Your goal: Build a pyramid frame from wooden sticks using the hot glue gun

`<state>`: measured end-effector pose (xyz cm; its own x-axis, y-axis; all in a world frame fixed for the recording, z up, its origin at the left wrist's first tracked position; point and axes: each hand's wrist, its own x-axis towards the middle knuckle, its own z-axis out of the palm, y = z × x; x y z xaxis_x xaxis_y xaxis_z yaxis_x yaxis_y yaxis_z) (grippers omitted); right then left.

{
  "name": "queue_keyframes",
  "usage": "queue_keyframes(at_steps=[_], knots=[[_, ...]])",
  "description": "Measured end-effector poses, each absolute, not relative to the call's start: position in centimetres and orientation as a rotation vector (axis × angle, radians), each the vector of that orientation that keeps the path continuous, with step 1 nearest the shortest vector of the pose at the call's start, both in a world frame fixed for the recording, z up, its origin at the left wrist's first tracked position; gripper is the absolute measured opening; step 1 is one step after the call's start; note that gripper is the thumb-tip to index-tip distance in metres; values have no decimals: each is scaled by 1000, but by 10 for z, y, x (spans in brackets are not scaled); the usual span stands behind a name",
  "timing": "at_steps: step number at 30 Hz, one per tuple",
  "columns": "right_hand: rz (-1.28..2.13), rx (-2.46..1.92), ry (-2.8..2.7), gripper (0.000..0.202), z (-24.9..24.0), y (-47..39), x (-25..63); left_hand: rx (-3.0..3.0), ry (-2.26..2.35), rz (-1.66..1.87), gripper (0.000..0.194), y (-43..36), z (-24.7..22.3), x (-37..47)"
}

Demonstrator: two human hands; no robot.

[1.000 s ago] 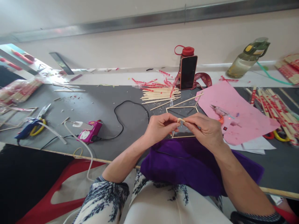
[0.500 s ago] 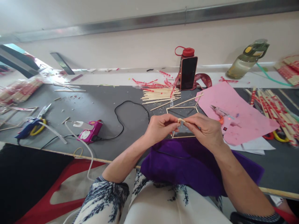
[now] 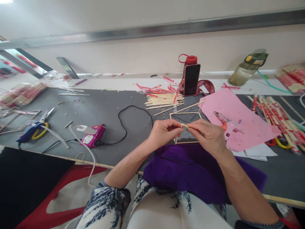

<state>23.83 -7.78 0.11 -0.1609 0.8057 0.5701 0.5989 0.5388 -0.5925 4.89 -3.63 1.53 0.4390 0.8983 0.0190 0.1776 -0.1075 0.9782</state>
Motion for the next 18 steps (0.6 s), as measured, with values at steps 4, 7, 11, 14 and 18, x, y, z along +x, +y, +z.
queue_keyframes(at_steps=[4,7,11,14,18], knots=[[285,-1153,-1871,15,1,-77,239,1582,966,812,17,-37,18,49],[286,-1148,-1872,15,1,-77,239,1585,969,816,18,-37,18,50],[281,-1143,-1863,15,1,-78,238,1599,954,822,18,-37,16,49],[258,-1144,-1849,15,1,-79,238,1596,948,827,19,-36,14,48],[213,-1154,-1834,14,0,-79,238,1551,931,833,22,-36,14,47]])
